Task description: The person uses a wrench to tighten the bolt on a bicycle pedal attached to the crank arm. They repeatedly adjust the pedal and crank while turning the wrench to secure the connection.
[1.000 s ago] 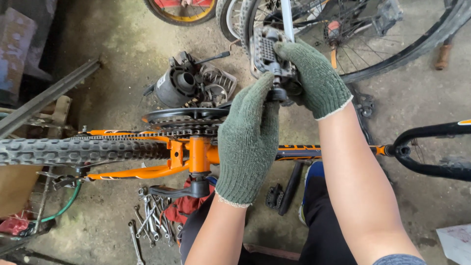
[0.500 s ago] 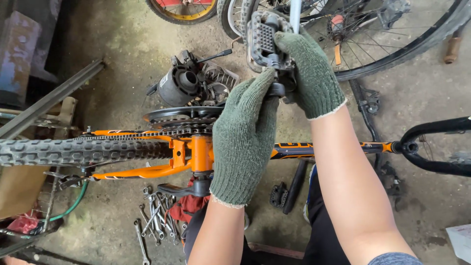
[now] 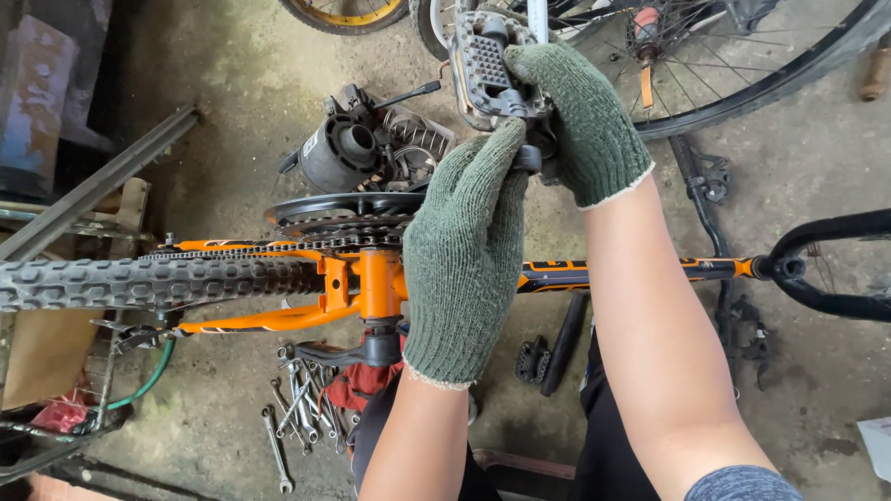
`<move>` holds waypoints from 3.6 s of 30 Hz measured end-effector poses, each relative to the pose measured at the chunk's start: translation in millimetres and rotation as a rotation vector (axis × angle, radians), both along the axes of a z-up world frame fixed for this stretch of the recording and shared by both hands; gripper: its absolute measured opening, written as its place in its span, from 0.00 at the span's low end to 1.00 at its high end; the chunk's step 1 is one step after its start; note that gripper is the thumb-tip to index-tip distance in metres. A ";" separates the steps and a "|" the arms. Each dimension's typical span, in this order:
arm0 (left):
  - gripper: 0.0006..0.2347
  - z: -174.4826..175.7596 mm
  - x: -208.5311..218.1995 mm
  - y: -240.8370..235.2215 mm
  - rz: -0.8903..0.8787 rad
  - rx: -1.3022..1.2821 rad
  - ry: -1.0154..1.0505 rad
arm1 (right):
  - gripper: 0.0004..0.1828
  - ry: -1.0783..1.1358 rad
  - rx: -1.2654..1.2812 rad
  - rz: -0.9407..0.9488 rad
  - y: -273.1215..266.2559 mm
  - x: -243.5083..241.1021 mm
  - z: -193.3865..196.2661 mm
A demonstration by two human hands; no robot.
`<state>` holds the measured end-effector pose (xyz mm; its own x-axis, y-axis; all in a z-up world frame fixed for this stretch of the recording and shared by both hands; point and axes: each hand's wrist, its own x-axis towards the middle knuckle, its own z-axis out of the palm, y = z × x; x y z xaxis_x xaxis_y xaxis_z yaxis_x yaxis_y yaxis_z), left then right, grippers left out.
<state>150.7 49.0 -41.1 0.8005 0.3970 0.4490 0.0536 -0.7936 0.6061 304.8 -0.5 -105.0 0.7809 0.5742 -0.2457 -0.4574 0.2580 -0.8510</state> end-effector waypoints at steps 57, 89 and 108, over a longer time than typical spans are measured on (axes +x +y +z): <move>0.15 67.1 67.9 85.3 -0.376 -0.491 0.770 | 0.24 -0.019 0.377 -0.059 9.9 -1.5 -8.0; 0.18 66.2 78.6 80.9 -0.337 -0.370 0.782 | 0.16 -0.102 0.348 0.000 0.4 -0.7 0.4; 0.26 77.2 75.0 77.4 -0.290 -0.271 0.788 | 0.17 -0.057 0.268 -0.043 -1.7 -3.8 8.9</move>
